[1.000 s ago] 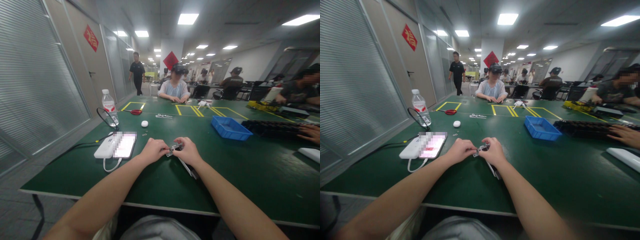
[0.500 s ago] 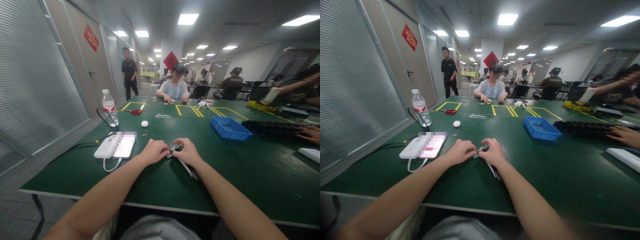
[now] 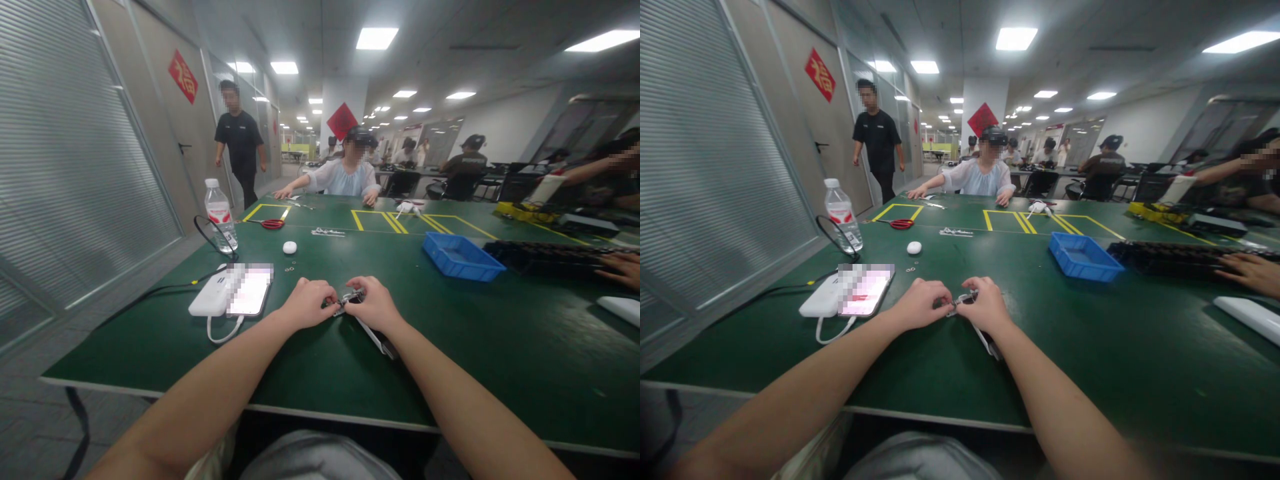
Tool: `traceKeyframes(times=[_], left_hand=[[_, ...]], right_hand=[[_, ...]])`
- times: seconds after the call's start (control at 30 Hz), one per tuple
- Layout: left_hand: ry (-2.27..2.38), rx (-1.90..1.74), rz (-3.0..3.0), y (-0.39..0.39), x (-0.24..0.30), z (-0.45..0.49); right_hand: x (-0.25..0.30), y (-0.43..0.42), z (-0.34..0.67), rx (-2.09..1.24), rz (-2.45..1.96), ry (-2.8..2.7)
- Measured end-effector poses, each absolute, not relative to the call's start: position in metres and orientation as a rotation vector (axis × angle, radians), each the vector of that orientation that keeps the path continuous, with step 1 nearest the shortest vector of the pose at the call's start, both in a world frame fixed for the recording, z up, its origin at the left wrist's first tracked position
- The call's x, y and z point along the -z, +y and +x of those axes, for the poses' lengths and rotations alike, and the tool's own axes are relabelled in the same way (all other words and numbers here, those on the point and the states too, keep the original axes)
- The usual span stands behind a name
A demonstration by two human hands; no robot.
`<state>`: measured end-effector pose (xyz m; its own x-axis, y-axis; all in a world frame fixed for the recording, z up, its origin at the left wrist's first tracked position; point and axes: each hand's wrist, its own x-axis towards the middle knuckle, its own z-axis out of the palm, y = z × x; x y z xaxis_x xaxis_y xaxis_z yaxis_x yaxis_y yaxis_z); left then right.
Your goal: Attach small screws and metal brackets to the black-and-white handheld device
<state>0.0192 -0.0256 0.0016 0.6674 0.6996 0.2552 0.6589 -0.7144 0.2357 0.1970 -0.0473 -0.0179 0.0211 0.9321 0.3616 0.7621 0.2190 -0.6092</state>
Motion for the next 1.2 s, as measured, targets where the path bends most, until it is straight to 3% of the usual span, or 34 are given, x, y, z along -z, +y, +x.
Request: traceKeyframes(times=[1.2], left_hand=[[1.183, -0.558, 2.705, -0.0253, -0.0013, 0.0225]], right_hand=[[0.0177, -0.0471, 0.1961, -0.284, -1.579, -1.783]])
